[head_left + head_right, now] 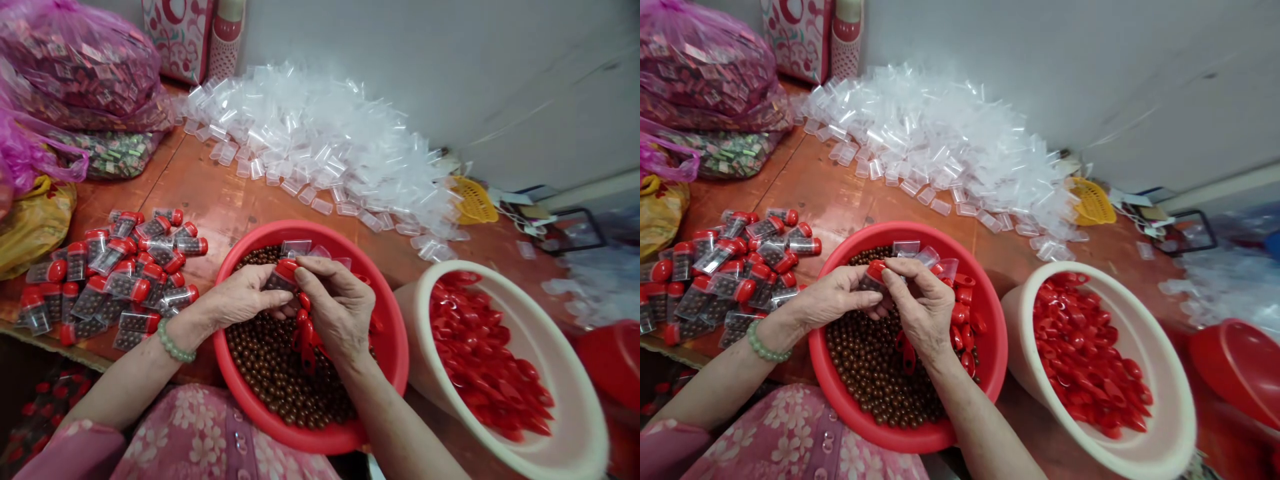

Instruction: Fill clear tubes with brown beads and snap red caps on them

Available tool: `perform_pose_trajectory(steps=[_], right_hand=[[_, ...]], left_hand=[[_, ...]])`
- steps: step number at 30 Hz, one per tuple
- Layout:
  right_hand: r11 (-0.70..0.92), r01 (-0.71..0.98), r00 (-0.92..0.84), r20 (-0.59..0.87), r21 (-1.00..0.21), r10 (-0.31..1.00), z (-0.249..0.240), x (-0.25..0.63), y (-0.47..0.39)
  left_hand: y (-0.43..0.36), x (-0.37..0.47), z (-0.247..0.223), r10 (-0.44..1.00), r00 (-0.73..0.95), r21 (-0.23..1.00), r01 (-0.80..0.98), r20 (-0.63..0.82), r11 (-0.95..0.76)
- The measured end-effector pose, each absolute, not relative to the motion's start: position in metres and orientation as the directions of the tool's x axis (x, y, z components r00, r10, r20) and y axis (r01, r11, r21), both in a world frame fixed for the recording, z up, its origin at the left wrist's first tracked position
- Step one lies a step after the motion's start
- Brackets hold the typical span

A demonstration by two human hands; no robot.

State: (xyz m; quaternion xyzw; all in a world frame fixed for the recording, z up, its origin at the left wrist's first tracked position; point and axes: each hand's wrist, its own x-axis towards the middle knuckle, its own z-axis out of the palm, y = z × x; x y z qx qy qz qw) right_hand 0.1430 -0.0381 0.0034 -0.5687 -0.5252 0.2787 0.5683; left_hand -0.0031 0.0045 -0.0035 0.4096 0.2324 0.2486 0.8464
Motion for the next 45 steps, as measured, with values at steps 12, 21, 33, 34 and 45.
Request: perform_pose_trajectory(steps=[12, 21, 33, 34, 45], right_hand=[[0.476, 0.774, -0.232, 0.514, -0.416, 0.826, -0.01, 0.148, -0.034], [0.496, 0.833, -0.272, 0.6, -0.245, 0.753, 0.001, 0.142, -0.034], [0.529, 0.783, -0.242, 0.623, -0.327, 0.744, -0.002, 0.14, -0.035], [0.509, 0.777, -0.216, 0.604, -0.37, 0.767, -0.003, 0.141, -0.035], [0.523, 0.621, -0.021, 0.655, -0.583, 0.755, -0.02, 0.152, -0.028]], left_hand=[[0.012, -0.006, -0.011, 0.558, 0.81, 0.547, -0.388, -0.181, 0.742], [0.011, -0.006, -0.012, 0.569, 0.791, 0.549, -0.381, -0.223, 0.744], [0.013, 0.0, -0.014, 0.581, 0.768, 0.549, -0.372, -0.271, 0.748], [0.014, -0.001, -0.015, 0.58, 0.771, 0.554, -0.371, -0.263, 0.745], [0.013, -0.004, -0.013, 0.627, 0.745, 0.674, -0.345, -0.227, 0.653]])
